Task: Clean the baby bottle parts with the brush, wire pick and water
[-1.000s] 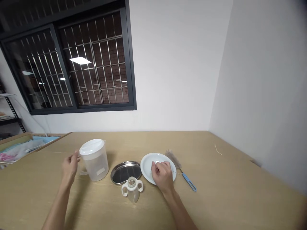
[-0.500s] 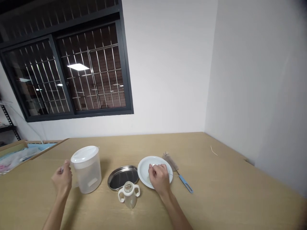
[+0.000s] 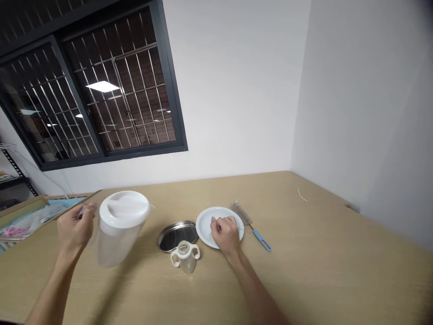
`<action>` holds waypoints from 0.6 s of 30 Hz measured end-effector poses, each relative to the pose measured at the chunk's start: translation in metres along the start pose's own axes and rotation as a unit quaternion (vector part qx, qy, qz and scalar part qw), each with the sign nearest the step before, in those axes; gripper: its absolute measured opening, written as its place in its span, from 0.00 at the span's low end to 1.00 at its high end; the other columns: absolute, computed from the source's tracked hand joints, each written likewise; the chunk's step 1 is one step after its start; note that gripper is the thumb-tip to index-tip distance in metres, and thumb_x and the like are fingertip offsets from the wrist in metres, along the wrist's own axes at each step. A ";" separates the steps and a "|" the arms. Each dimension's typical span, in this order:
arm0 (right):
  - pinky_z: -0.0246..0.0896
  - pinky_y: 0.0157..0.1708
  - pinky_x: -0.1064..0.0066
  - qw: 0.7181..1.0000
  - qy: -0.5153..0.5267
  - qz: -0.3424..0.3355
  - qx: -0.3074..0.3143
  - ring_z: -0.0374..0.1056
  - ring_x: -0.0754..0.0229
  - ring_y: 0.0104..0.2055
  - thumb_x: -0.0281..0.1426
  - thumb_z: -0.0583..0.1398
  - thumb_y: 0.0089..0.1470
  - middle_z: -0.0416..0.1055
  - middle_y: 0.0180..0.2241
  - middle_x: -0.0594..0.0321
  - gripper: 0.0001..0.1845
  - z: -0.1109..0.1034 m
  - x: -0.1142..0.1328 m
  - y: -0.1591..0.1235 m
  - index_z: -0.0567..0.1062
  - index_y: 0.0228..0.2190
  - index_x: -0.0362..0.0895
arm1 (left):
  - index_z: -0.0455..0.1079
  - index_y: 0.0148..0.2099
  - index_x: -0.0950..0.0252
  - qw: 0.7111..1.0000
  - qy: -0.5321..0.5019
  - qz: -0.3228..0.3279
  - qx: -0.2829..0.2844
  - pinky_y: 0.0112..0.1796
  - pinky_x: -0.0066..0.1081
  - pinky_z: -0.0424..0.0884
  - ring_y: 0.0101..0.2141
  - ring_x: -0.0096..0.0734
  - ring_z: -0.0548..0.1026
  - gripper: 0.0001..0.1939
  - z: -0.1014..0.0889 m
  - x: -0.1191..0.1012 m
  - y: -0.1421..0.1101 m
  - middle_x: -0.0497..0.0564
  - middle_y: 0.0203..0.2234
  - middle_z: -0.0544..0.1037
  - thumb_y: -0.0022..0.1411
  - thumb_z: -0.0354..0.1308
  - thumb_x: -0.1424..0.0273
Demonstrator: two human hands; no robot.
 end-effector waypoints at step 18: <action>0.50 0.32 0.68 1.000 -0.002 0.016 0.004 0.55 0.63 0.21 0.27 0.55 0.60 0.61 0.15 0.67 0.21 -0.004 0.000 0.004 0.62 0.16 0.46 | 0.70 0.36 0.64 0.911 -0.018 0.389 0.134 0.19 0.22 0.58 0.13 0.21 0.64 0.11 0.064 -0.162 -0.049 0.39 0.12 0.66 0.63 0.54 0.62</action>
Point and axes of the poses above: each hand's wrist, its own y-axis towards the middle knuckle, its own z-axis out of the palm, x = y × z, the point moved 10 cm from there along y, towards the middle knuckle
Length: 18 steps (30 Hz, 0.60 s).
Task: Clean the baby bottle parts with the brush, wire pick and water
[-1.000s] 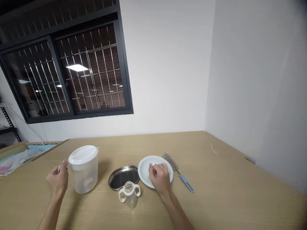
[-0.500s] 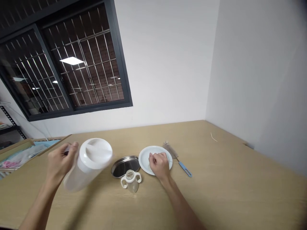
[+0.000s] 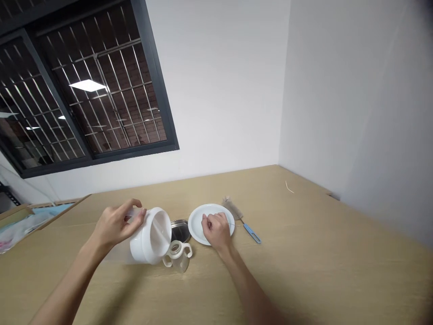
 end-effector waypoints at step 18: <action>0.50 0.34 0.68 1.000 -0.011 0.010 0.010 0.58 0.64 0.21 0.27 0.55 0.60 0.63 0.15 0.67 0.20 0.000 -0.001 0.000 0.64 0.16 0.45 | 0.69 0.34 0.65 0.979 0.080 0.188 0.008 0.17 0.26 0.54 0.12 0.24 0.63 0.10 0.012 -0.052 0.024 0.44 0.13 0.70 0.63 0.52 0.65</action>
Point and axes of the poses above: each hand's wrist, its own y-axis towards the middle knuckle, its own z-axis out of the palm, x = y × z, the point moved 10 cm from there along y, towards the middle knuckle
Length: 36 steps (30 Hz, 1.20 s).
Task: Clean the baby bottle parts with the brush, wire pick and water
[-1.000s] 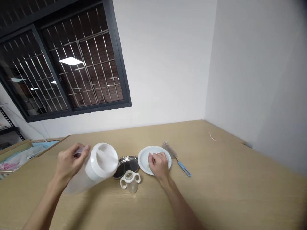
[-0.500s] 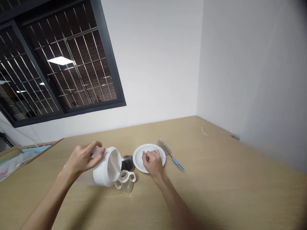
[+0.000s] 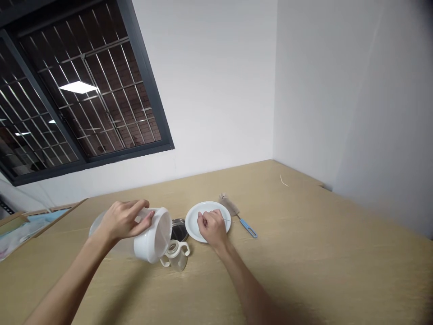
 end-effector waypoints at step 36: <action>0.51 0.32 0.69 1.000 0.004 -0.004 -0.003 0.57 0.63 0.21 0.27 0.55 0.59 0.61 0.15 0.67 0.20 0.000 0.001 0.000 0.62 0.16 0.46 | 0.71 0.32 0.64 0.994 -0.054 -0.099 -0.007 0.18 0.23 0.56 0.12 0.21 0.64 0.11 0.007 0.032 -0.021 0.43 0.13 0.70 0.61 0.52 0.64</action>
Point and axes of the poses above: each hand's wrist, its own y-axis towards the middle knuckle, its own z-axis out of the palm, x = y × z, the point moved 10 cm from there along y, towards the middle knuckle
